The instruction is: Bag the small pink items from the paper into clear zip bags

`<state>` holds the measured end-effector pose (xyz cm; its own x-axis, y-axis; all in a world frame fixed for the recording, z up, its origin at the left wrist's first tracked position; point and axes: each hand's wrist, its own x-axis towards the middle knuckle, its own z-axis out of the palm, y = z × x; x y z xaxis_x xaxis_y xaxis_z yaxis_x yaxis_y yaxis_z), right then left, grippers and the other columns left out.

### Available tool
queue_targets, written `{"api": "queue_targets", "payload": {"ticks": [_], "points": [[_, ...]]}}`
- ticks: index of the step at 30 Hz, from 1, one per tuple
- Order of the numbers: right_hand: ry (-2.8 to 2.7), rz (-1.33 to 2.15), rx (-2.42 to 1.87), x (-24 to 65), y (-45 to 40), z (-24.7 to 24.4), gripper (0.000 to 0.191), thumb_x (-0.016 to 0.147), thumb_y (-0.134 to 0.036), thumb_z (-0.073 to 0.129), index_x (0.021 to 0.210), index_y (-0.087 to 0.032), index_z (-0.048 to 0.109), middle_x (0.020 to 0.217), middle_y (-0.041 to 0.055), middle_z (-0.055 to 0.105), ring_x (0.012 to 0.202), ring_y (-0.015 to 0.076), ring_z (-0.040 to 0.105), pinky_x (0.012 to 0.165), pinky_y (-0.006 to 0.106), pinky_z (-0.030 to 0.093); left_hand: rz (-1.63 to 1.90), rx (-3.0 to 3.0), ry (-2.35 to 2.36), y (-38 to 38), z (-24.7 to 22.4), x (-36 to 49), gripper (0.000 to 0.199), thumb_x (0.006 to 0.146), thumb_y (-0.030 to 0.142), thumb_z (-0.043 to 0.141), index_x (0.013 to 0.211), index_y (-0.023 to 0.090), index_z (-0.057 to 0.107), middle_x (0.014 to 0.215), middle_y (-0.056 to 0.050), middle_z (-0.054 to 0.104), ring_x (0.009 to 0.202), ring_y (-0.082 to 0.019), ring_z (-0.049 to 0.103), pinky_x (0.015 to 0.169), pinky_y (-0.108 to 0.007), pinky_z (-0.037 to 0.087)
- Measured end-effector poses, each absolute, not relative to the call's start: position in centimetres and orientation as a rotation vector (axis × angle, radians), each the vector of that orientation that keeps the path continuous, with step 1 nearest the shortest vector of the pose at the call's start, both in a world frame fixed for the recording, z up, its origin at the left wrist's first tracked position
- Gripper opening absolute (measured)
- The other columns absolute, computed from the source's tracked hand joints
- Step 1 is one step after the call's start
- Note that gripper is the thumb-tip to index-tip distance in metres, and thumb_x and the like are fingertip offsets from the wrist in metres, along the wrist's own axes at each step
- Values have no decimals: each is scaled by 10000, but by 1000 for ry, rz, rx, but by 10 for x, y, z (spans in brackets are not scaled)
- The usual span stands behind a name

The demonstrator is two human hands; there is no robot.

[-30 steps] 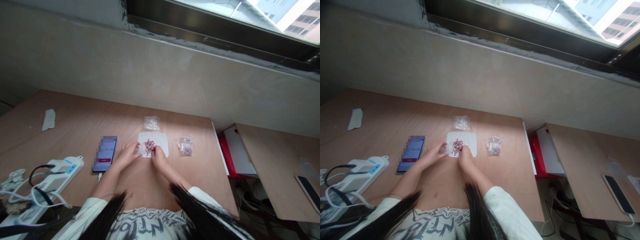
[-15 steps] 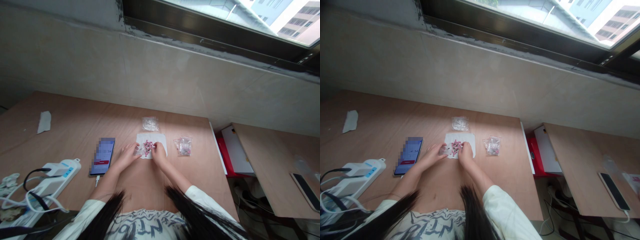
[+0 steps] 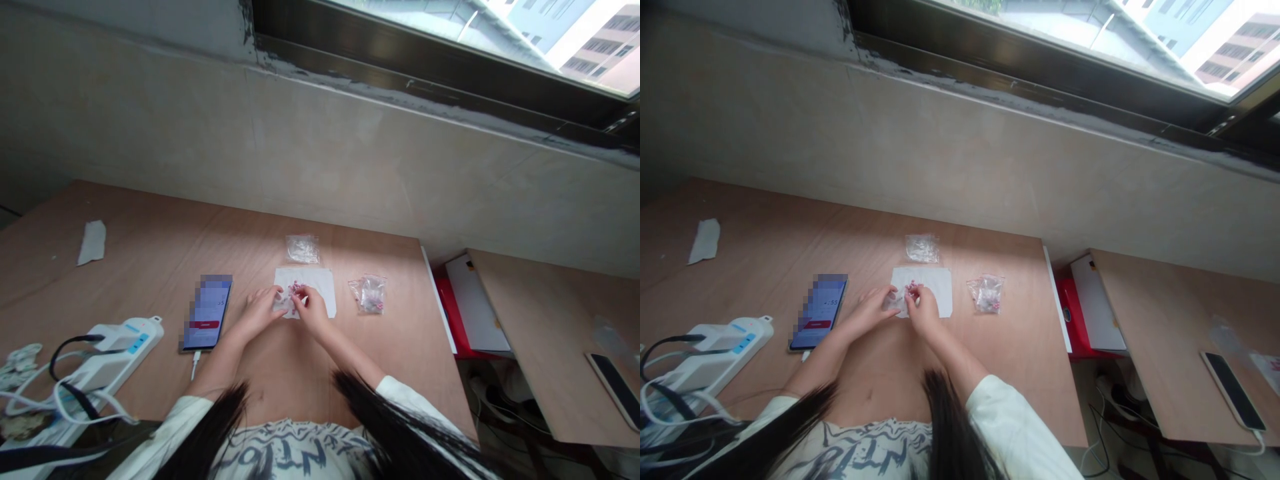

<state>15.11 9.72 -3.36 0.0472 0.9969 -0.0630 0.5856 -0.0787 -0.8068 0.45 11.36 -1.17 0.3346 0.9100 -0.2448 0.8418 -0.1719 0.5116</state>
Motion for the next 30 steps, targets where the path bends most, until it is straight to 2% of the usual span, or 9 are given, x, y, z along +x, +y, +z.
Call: {"api": "queue_targets", "payload": {"ticks": [6,11,16,23,30], "points": [[-1708,813,-1971,157,101,-44,97,717,-125,441,772,-156,515,830,70,509,756,162,485,674,278,387,130,2015,1558,115,-12,-1,350,659,319,554,974,195,468,992,-62,602,958,-236,506,812,-357,320],[-1708,790,-1937,157,100,-44,82,737,-135,427,744,-165,503,799,57,520,742,161,485,656,273,384,132,2005,1558,116,-13,-3,348,657,323,556,972,199,472,990,-59,602,969,-242,499,828,-367,311],[-1669,823,-1720,152,100,-39,56,751,-187,452,749,-170,505,755,34,536,738,145,492,698,263,382,129,2001,1541,117,-14,6,360,654,332,563,978,200,475,981,-63,604,962,-250,498,811,-377,317],[-1716,691,-2023,161,106,-43,83,761,-163,423,770,-167,505,842,72,506,780,173,473,653,277,371,117,2011,1554,118,-14,5,369,654,323,563,985,187,475,970,-75,604,953,-253,509,797,-375,330],[-1586,776,-1916,155,105,-39,67,735,-167,464,675,-176,493,728,32,524,716,150,484,655,263,371,119,2010,1560,119,-16,4,358,657,332,558,977,191,477,955,-65,611,939,-251,511,798,-372,324]]}}
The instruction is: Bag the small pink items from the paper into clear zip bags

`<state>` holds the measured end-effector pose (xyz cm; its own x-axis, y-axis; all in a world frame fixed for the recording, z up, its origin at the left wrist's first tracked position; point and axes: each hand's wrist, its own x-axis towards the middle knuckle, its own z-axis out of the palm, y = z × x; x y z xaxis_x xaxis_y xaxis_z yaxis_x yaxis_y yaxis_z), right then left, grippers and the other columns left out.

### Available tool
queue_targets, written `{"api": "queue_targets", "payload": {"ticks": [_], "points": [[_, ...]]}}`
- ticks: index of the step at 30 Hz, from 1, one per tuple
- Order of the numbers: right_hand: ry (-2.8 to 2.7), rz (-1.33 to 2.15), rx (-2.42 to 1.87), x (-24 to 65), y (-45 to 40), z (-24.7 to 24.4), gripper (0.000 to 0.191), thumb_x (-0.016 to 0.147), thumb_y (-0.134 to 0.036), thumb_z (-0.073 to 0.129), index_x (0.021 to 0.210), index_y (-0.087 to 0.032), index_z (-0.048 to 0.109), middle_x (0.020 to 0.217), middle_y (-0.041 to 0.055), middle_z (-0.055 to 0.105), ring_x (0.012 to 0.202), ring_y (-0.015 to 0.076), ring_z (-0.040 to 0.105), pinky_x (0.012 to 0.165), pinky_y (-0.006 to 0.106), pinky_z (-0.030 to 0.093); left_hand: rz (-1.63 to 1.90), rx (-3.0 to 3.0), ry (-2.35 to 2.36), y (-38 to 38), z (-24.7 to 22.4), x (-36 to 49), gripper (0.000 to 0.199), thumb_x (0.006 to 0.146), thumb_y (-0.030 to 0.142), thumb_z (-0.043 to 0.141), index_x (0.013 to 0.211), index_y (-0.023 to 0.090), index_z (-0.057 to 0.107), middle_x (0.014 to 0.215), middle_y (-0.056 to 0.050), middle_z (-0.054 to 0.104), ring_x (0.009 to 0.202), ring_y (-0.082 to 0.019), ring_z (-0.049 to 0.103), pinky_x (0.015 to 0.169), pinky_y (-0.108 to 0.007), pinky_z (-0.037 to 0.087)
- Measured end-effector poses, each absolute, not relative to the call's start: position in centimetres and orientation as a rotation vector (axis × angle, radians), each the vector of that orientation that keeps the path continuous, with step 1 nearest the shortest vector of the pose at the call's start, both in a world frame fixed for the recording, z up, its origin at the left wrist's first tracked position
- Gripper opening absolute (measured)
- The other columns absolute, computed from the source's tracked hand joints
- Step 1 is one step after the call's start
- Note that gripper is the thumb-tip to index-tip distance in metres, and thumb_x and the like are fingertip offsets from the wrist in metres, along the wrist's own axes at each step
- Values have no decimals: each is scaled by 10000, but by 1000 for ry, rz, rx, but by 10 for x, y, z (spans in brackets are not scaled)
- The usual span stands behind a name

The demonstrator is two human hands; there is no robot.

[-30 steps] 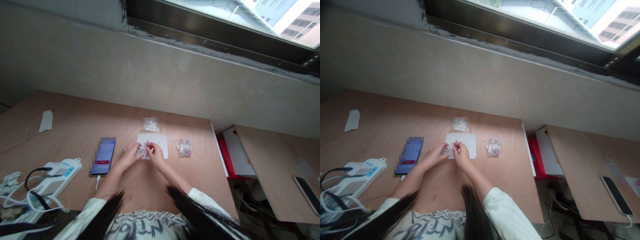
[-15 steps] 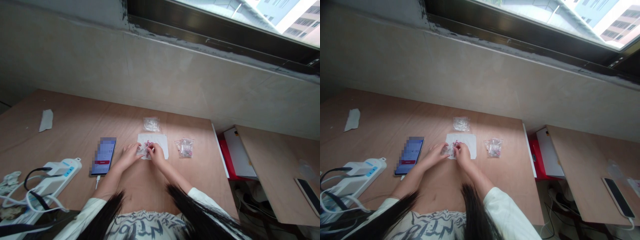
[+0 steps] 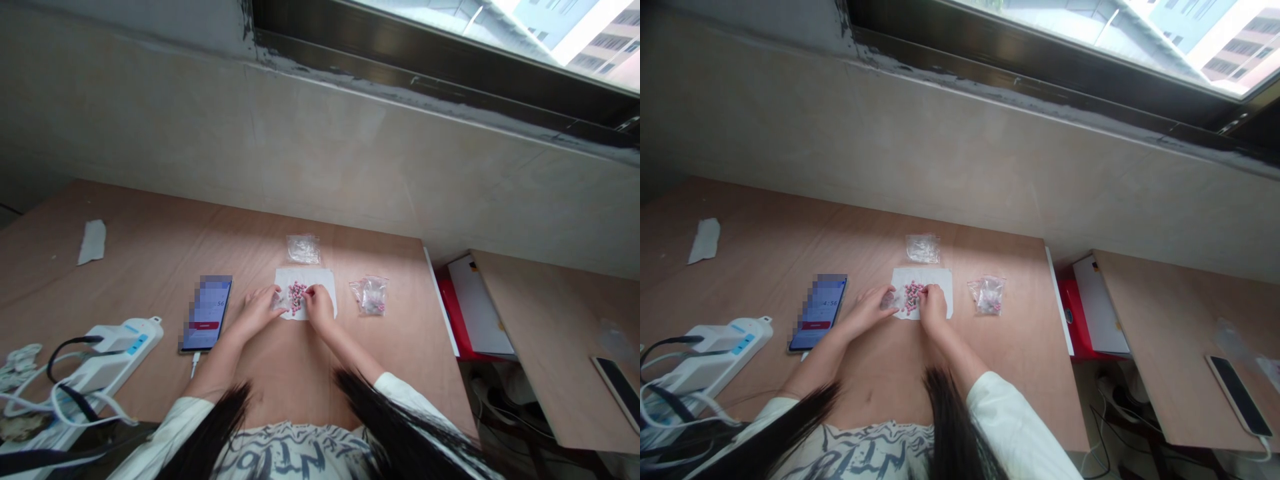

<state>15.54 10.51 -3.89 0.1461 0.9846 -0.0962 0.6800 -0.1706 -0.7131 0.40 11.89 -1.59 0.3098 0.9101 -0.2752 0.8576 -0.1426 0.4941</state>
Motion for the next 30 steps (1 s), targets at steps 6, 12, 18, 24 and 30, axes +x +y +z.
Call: {"api": "queue_targets", "payload": {"ticks": [6,12,18,24,30], "points": [[-1529,829,-1816,152,104,-39,62,747,-194,454,743,-165,508,759,45,539,733,153,491,681,272,381,150,2001,1543,119,-18,8,368,656,355,556,977,193,478,962,-68,610,948,-251,508,798,-370,324],[-1665,751,-1960,161,110,-45,59,732,-148,450,730,-171,505,804,54,503,783,167,468,682,277,373,139,2002,1571,119,-17,1,348,652,325,567,967,209,478,964,-57,609,945,-248,521,799,-361,333],[-1731,774,-1928,166,106,-46,57,730,-139,456,731,-174,501,798,41,486,785,156,457,690,265,367,135,1999,1569,120,-17,2,344,659,339,554,964,202,476,946,-60,614,920,-247,529,790,-363,335],[-1729,797,-1897,171,103,-49,78,731,-127,435,725,-175,496,789,33,475,768,147,452,681,259,366,152,1992,1560,119,-18,5,353,644,357,566,953,207,483,944,-58,613,907,-246,533,775,-359,343],[-1652,815,-1816,165,102,-37,73,727,-130,443,715,-169,504,742,30,485,741,148,461,697,277,379,176,2005,1542,119,-19,8,354,645,355,564,951,196,488,959,-71,605,925,-263,521,785,-390,346]]}}
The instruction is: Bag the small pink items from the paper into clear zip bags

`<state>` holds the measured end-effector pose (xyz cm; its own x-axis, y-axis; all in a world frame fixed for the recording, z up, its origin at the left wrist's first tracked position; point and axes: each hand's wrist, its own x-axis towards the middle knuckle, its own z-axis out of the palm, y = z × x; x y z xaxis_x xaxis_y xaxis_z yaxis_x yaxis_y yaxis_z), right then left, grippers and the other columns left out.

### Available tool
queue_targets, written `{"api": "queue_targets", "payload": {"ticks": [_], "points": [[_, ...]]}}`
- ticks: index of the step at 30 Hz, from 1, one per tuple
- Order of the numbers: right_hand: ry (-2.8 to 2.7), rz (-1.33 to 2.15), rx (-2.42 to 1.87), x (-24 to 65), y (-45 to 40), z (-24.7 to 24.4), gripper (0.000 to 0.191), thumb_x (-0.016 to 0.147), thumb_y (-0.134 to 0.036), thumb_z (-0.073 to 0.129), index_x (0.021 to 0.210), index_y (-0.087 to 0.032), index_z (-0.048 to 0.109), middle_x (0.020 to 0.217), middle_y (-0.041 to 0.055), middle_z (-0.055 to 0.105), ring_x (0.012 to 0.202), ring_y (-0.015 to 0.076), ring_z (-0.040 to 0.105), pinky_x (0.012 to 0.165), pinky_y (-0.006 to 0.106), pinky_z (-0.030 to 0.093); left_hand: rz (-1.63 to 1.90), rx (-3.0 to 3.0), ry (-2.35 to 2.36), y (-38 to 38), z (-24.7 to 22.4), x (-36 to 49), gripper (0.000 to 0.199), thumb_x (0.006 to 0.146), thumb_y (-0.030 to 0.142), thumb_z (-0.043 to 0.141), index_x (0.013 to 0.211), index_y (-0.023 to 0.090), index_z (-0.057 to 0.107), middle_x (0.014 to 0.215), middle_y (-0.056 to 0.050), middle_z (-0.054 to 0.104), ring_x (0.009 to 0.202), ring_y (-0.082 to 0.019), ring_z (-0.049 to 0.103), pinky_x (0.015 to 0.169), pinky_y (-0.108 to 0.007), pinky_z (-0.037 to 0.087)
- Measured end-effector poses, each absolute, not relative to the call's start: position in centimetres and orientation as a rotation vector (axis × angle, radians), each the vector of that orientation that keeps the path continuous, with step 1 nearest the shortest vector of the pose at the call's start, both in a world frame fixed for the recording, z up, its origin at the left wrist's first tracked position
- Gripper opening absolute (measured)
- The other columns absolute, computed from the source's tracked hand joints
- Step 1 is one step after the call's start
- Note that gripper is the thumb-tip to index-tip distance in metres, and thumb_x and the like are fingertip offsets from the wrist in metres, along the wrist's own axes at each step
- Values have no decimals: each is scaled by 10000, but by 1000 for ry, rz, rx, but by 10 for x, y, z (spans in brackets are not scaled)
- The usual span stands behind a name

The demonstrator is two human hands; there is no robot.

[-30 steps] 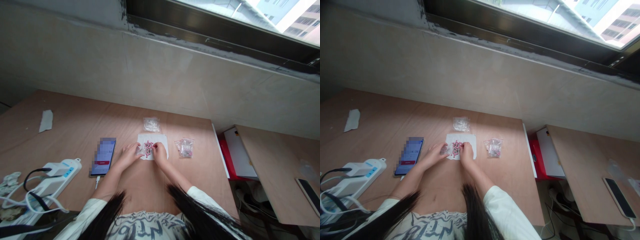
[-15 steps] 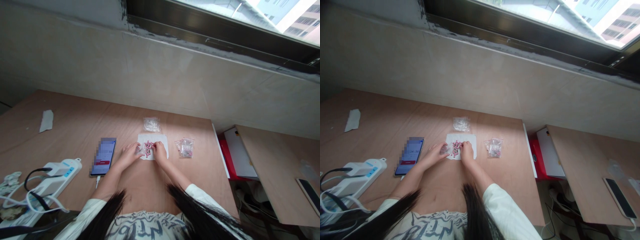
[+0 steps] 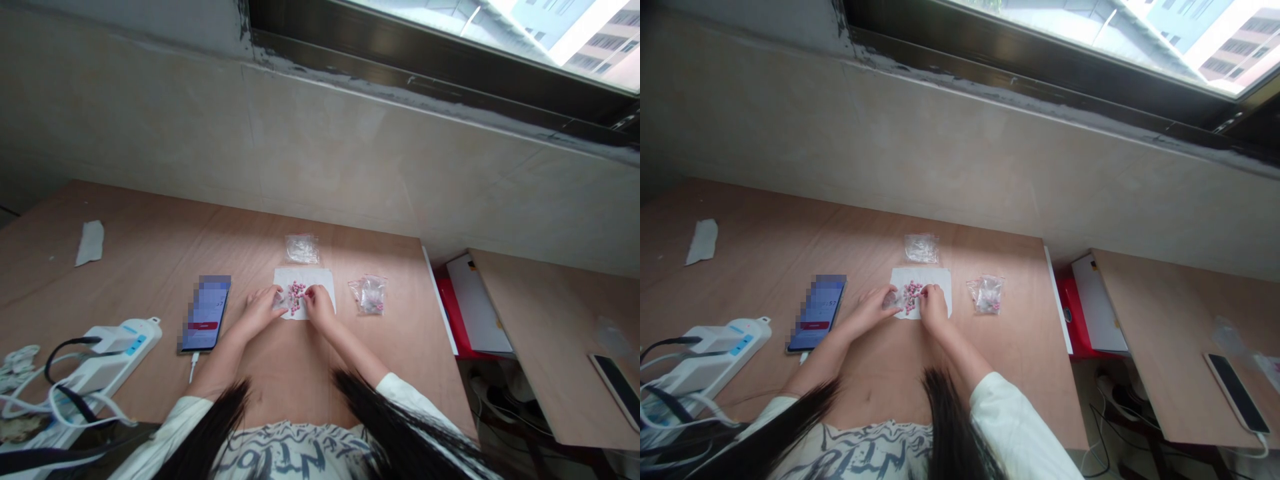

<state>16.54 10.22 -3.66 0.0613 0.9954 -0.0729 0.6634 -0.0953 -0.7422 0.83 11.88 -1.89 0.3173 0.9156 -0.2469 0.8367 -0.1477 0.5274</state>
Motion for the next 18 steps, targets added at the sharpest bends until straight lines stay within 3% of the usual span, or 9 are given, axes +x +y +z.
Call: {"api": "queue_targets", "payload": {"ticks": [6,11,15,18], "points": [[-1620,852,-1763,150,92,-19,129,733,-256,498,805,-173,565,880,77,492,893,196,455,794,351,369,282,1907,1550,119,-27,16,360,639,306,571,950,169,453,917,-77,591,905,-240,538,780,-371,392],[-1603,953,-1604,157,85,-14,103,735,-161,468,767,-177,564,824,56,563,829,167,506,756,321,404,552,1696,1313,116,-25,15,502,604,300,611,1030,161,386,989,-73,550,940,-180,532,825,-312,406],[-1554,983,-1476,171,84,0,115,718,-138,467,761,-190,561,779,32,599,780,155,532,747,312,409,647,1473,1121,118,-7,11,291,704,353,504,916,156,486,920,-49,588,867,-155,557,774,-273,435],[-1278,1172,-1432,177,85,9,115,692,-189,510,806,-181,524,665,5,588,660,138,553,675,293,429,630,1428,1116,120,7,10,242,708,367,503,786,144,556,810,-30,611,779,-156,567,719,-261,441]]}}
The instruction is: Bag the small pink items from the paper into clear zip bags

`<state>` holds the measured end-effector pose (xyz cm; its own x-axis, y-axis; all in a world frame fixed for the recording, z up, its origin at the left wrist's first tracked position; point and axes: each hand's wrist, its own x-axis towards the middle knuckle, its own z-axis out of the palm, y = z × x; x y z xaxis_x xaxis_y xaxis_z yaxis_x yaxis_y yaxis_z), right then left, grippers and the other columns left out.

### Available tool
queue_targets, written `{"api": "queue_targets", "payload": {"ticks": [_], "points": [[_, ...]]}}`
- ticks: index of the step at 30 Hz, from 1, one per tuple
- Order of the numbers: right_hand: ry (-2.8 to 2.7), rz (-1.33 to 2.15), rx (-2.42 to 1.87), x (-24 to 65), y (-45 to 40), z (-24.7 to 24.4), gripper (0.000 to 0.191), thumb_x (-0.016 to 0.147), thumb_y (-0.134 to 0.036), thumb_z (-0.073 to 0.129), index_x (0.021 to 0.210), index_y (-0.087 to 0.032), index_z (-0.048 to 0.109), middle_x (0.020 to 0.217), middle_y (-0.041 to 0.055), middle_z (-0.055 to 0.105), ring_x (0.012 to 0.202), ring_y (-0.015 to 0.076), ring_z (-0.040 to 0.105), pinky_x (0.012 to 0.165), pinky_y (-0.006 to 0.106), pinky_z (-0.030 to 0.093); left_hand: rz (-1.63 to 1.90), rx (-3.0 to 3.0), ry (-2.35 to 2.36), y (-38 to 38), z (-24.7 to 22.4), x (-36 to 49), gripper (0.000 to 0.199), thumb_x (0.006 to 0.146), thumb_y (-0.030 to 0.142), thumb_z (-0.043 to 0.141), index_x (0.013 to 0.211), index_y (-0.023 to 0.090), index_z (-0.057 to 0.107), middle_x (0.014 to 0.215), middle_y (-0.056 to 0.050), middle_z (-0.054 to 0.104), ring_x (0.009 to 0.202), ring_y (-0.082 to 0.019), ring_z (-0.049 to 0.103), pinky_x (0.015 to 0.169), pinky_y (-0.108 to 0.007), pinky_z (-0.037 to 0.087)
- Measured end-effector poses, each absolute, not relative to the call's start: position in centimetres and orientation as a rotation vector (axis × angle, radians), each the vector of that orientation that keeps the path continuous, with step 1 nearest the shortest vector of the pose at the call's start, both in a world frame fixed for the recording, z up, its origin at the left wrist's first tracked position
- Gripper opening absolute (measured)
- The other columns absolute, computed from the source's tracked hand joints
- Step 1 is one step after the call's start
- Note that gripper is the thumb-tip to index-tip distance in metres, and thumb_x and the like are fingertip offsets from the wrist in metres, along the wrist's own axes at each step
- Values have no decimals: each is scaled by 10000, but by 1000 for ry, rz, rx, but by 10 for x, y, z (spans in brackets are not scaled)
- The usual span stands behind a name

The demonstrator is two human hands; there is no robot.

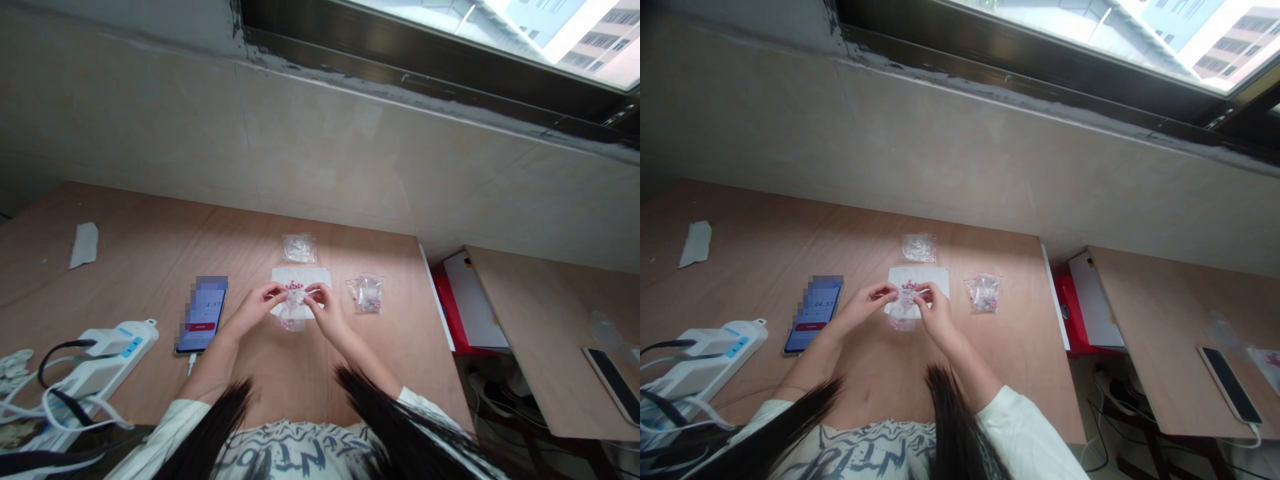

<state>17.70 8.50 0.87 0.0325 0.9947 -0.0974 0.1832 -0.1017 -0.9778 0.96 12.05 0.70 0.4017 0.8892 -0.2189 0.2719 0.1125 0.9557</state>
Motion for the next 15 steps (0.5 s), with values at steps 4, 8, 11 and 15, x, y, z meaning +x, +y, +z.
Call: {"api": "queue_targets", "payload": {"ticks": [4,8,11,15], "points": [[-976,1365,-1437,180,86,10,132,620,-256,579,689,-160,519,575,-7,556,585,126,535,625,268,418,624,1421,1099,121,15,6,253,693,363,532,781,132,588,778,-35,618,744,-156,563,692,-256,434],[-1035,1273,-1556,182,87,9,107,595,-248,578,574,-157,527,569,-12,523,561,112,481,584,245,373,640,1427,1140,121,16,3,239,670,355,559,741,129,586,734,-29,611,701,-148,559,668,-249,431],[-1132,1149,-1609,181,88,11,101,612,-237,551,553,-163,519,560,-21,497,578,113,457,589,242,350,651,1478,1176,121,20,5,223,674,352,548,709,134,580,721,-20,597,688,-142,550,655,-239,428],[-1191,1142,-1526,176,88,11,118,652,-272,521,607,-164,522,626,-10,523,632,118,465,630,245,356,667,1551,1165,119,26,9,199,711,337,499,695,144,546,697,-3,561,670,-128,530,640,-231,425]]}}
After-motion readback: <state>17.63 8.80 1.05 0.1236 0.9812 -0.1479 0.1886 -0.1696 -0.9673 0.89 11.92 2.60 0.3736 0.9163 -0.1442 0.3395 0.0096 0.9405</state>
